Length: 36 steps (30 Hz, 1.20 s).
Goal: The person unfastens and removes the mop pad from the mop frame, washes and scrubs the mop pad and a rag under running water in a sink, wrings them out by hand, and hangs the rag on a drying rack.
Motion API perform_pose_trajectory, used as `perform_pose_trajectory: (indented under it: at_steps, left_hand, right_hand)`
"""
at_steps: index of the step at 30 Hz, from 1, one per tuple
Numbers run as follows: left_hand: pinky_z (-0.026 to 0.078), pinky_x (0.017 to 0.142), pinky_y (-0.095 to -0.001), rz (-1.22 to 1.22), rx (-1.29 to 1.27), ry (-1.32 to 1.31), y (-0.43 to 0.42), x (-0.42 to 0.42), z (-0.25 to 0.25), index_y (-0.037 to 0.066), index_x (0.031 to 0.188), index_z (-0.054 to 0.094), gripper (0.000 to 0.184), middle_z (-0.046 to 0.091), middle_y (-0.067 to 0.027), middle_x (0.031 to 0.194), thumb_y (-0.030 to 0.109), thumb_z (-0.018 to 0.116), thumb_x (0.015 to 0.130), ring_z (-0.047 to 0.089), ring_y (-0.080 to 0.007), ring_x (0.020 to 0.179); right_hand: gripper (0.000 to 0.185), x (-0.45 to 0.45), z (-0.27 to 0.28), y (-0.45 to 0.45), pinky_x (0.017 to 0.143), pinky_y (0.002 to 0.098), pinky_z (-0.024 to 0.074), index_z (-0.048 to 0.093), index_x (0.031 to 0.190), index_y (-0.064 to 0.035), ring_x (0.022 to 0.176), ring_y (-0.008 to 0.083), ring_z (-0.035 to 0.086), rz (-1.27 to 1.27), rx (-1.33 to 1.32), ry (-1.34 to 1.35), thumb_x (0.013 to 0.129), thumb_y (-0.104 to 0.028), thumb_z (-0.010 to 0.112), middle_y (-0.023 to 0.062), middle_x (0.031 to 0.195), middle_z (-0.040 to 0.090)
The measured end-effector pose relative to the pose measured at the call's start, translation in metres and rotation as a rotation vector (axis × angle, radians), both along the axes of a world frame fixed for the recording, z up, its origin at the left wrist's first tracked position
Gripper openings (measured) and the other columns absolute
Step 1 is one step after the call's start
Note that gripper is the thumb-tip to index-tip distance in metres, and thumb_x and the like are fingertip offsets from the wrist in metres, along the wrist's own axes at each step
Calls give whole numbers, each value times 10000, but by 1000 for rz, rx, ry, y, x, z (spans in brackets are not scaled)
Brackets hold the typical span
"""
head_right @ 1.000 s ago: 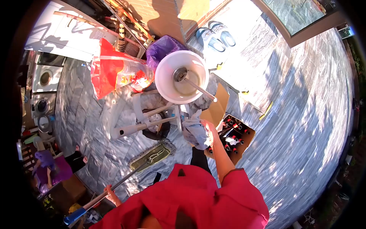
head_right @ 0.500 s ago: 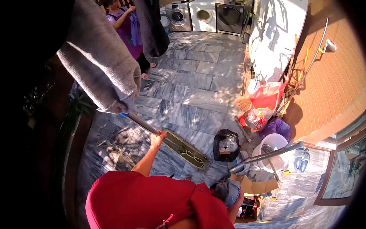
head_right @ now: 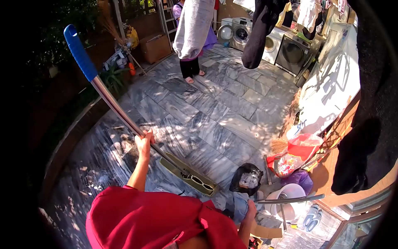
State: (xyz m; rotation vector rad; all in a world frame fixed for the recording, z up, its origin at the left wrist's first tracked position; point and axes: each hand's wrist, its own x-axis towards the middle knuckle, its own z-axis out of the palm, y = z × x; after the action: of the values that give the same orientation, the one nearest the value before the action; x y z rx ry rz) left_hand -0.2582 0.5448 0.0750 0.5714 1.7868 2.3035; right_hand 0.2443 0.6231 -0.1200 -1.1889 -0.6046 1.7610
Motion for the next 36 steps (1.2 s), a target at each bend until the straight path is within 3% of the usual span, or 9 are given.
perform_pose_trajectory:
  at_steps: [3,11,19,23,26,32,34,35,36]
  left_hand:
    - [341,417,-247,100,-29,47,-31,-2,24,84,556,462,308,467,-5,476,115,636,808,435,-97,402]
    - [377,463,-227,420,0,16,-114,-60,52,67,584,520,265,508,-1,528,123,661,801,467,-87,450]
    - [317,437,-235,394,-28,-72,-177,-140,44,54,629,505,236,475,-7,518,97,673,788,417,-81,431]
    - [310,448,-243,447,-71,-106,-184,-172,66,53,605,495,260,456,7,505,111,687,770,408,-78,440]
    - [302,465,-238,465,-62,-67,-183,-193,90,54,610,488,252,456,11,529,113,676,767,409,-72,472]
    - [347,508,-233,496,-11,87,-165,-247,124,56,621,478,239,442,-1,513,83,639,795,406,-81,482]
    - [342,551,-252,461,-19,183,-147,-264,141,95,568,378,341,314,20,493,124,585,837,316,-82,462]
    - [347,544,-245,445,8,203,-138,-273,149,76,586,414,305,352,13,502,109,595,829,355,-82,474]
    - [353,537,-239,428,34,224,-127,-281,158,56,604,450,270,391,6,511,94,605,822,394,-83,485]
  right_hand:
    - [203,-50,95,-21,747,250,415,628,886,-48,796,118,532,-10,78,-98,846,-238,567,5,852,591]
    - [306,-118,93,-12,721,236,452,642,1015,-2,798,114,569,355,81,-185,871,-258,556,25,898,630]
    - [255,-336,136,-23,563,231,420,664,977,-31,669,69,534,1086,476,-516,843,-240,605,10,749,619]
    - [356,-448,149,-40,781,320,485,624,1060,-36,905,213,626,1293,799,-545,760,-226,657,140,956,660]
    - [426,-523,149,-50,814,325,475,585,1163,-110,922,214,604,1381,933,-524,759,-218,666,83,952,664]
    - [586,-668,180,-84,791,368,470,472,1277,-138,895,332,611,1709,1203,-414,774,-389,635,188,934,635]
    - [635,-710,180,-95,782,385,468,437,1292,-115,873,352,607,1593,1350,-69,780,-439,625,197,892,634]
    - [641,-731,193,-91,761,398,467,410,1299,-101,869,368,597,1825,1262,-192,797,-449,604,198,864,629]
    - [609,-752,185,-98,730,422,469,423,1259,-81,819,379,600,1753,1315,-158,809,-459,585,196,819,625]
